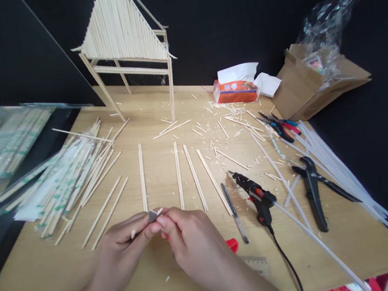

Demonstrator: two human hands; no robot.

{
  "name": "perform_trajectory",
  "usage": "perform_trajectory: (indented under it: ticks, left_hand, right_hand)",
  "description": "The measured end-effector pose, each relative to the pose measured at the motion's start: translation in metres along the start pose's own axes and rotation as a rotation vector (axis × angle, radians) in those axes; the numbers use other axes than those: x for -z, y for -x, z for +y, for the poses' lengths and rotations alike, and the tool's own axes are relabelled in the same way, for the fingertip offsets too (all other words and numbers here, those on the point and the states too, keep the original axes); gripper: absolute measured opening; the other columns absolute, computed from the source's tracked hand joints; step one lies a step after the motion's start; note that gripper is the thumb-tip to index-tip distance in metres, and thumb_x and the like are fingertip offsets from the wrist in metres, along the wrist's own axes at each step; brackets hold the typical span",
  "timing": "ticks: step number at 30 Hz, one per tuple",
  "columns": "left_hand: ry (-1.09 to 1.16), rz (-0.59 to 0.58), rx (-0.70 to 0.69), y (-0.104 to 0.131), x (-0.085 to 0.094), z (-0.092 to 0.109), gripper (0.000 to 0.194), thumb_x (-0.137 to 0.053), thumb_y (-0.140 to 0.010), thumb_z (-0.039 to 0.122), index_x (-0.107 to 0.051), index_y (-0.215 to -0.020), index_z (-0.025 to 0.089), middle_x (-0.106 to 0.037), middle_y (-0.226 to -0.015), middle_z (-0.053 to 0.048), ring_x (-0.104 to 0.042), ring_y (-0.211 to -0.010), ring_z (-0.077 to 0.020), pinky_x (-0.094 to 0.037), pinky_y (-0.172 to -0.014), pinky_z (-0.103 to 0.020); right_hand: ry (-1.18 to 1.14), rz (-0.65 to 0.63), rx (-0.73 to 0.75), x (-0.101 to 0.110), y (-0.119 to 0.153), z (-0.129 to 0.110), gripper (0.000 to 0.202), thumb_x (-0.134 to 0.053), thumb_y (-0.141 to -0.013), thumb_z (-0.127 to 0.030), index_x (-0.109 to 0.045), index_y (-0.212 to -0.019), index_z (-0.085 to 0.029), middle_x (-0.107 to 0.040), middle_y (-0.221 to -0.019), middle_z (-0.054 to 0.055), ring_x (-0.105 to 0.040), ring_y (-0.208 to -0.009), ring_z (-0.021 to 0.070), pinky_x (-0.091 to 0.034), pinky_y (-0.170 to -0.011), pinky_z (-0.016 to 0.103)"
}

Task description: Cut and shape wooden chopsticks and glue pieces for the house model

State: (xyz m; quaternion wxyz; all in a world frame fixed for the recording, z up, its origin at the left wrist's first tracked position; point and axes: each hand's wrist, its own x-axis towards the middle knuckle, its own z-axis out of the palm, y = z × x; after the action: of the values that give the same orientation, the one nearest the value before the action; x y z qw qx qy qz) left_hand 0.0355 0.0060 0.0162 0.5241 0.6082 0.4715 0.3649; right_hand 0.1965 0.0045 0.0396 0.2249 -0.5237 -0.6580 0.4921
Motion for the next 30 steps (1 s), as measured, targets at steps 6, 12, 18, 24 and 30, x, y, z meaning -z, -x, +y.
perform_trajectory:
  ticks: [6,12,18,24,30]
  left_hand:
    - [-0.035,0.049,0.001,0.001,-0.001,-0.004,0.015,-0.058,-0.084,0.019,-0.062,-0.070,0.018,-0.061,-0.068,0.003,-0.057,-0.064,-0.0103,-0.042,-0.060,-0.017]
    - [-0.130,0.139,0.109,0.002,-0.002,-0.007,0.025,-0.063,-0.080,0.027,-0.058,-0.058,0.016,-0.055,-0.055,0.005,-0.049,-0.052,-0.0087,-0.037,-0.049,-0.017]
    - [0.088,-0.089,0.177,-0.006,0.001,0.000,0.022,-0.055,-0.086,0.032,-0.061,-0.069,0.019,-0.069,-0.081,0.000,-0.062,-0.096,-0.0160,-0.043,-0.090,-0.021]
    - [0.153,-0.226,0.182,-0.009,0.003,0.002,0.025,-0.051,-0.088,0.033,-0.058,-0.068,0.020,-0.070,-0.080,0.000,-0.052,-0.118,-0.0175,-0.034,-0.103,-0.026]
    - [0.128,-0.221,0.191,-0.008,0.003,0.002,0.025,-0.050,-0.088,0.033,-0.058,-0.069,0.019,-0.070,-0.085,-0.002,-0.052,-0.119,-0.0205,-0.036,-0.102,-0.029]
  right_hand:
    - [0.068,0.043,0.007,-0.003,0.000,0.001,0.030,-0.034,-0.098,-0.031,-0.046,-0.072,-0.021,-0.043,-0.054,-0.006,-0.041,-0.049,0.0077,-0.030,-0.055,0.020]
    - [0.051,0.066,-0.025,-0.003,0.001,0.001,0.032,-0.034,-0.098,-0.034,-0.049,-0.073,-0.020,-0.046,-0.055,-0.006,-0.043,-0.049,0.0083,-0.031,-0.054,0.020]
    - [-0.097,-0.042,-0.114,0.001,-0.002,0.005,0.036,-0.033,-0.097,-0.039,-0.050,-0.071,-0.020,-0.047,-0.052,-0.006,-0.043,-0.045,0.0062,-0.032,-0.049,0.018]
    - [-0.141,-0.099,-0.121,0.006,-0.002,0.007,0.035,-0.035,-0.097,-0.037,-0.051,-0.071,-0.019,-0.049,-0.052,-0.006,-0.043,-0.045,0.0055,-0.033,-0.047,0.016]
    - [-0.154,-0.119,-0.119,0.007,-0.002,0.005,0.034,-0.035,-0.097,-0.035,-0.051,-0.071,-0.018,-0.049,-0.052,-0.006,-0.042,-0.044,0.0050,-0.033,-0.049,0.016]
